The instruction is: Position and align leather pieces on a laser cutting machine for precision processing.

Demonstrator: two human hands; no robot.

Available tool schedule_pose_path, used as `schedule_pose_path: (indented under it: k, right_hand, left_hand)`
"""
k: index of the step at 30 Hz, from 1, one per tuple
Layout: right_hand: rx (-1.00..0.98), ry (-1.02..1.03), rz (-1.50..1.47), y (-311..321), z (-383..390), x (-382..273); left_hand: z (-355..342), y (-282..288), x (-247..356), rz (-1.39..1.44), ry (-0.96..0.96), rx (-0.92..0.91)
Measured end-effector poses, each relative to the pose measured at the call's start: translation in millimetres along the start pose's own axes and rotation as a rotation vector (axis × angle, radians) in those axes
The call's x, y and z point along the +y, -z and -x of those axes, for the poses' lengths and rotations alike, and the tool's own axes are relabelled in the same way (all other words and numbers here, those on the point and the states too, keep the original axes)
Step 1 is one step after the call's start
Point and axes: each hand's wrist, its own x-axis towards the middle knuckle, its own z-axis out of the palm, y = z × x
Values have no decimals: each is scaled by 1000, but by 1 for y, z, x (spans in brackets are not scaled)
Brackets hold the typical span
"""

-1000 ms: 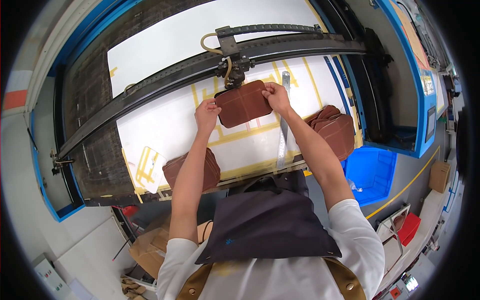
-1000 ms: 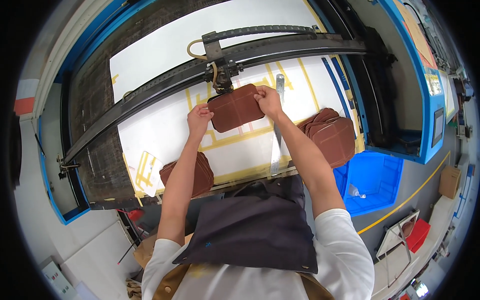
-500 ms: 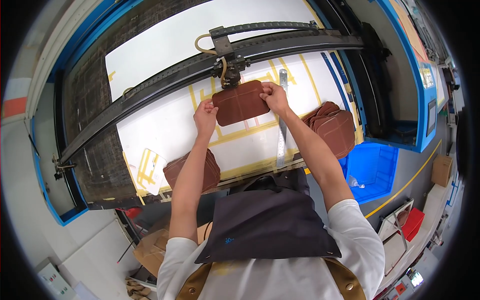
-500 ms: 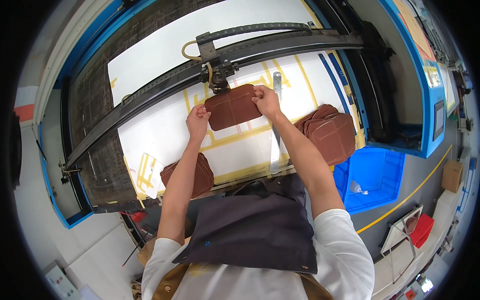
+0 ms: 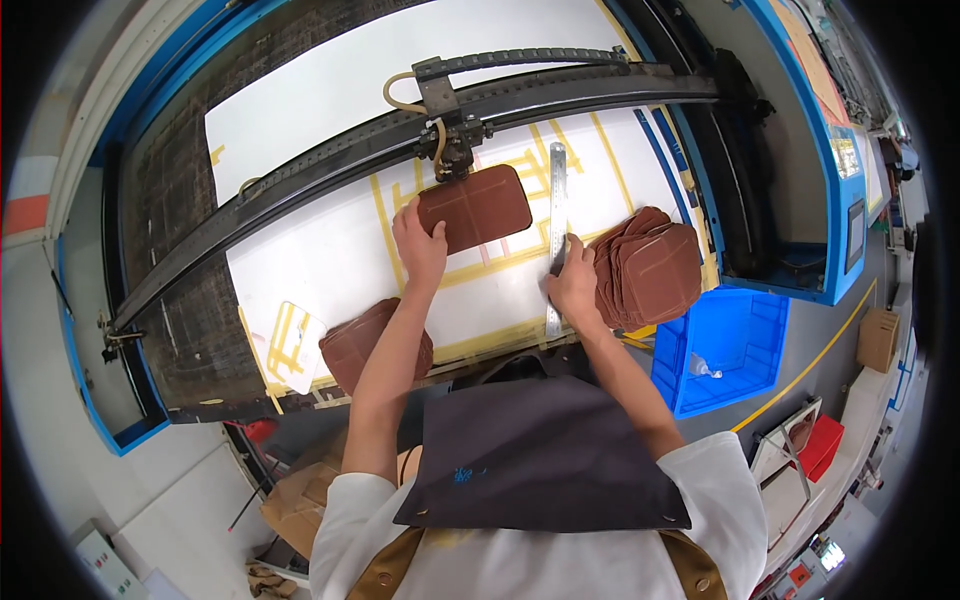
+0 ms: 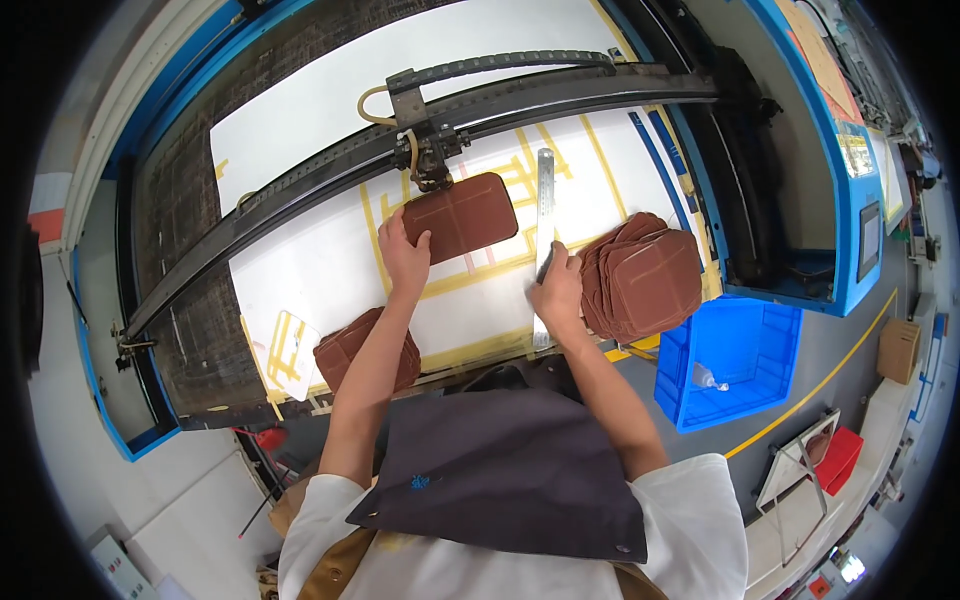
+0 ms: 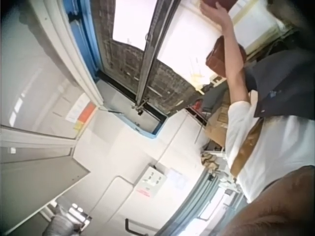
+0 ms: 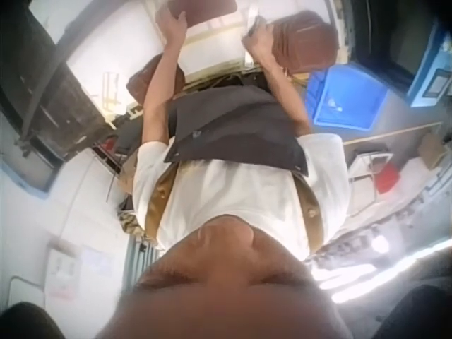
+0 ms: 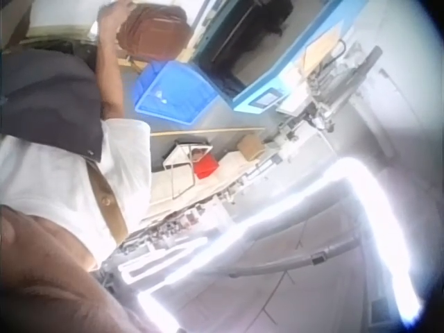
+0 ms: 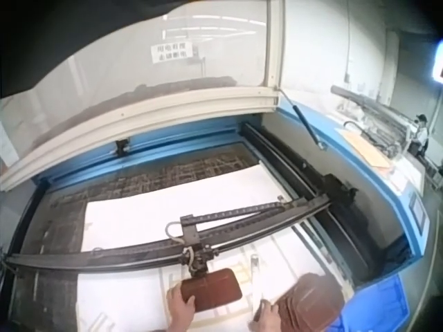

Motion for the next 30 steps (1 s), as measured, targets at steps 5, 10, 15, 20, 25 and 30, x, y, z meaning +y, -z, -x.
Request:
schedule_pose_path:
  k: [5, 10, 15, 20, 25, 30]
  right_hand:
    - [72, -60, -31, -12, -3, -2]
    - [95, -107, -37, -18, -6, 1]
    - [-144, -124, -53, -14, -20, 18]
    - [-231, -81, -294, -9, -15, -6]
    - [-286, 45, -295, -40, -28, -31]
    - [-303, 164, -108, -45, -34, -48]
  left_hand:
    - [8, -5, 11, -565, -497, 81]
    - [7, -26, 0, -503, -627, -151]
    - [7, -19, 2, -495, -596, -228]
    - [21, -4, 0, -369, -625, -194]
    - [46, -8, 0, -317, -654, -156]
    - [61, -10, 5, -291, -686, -153]
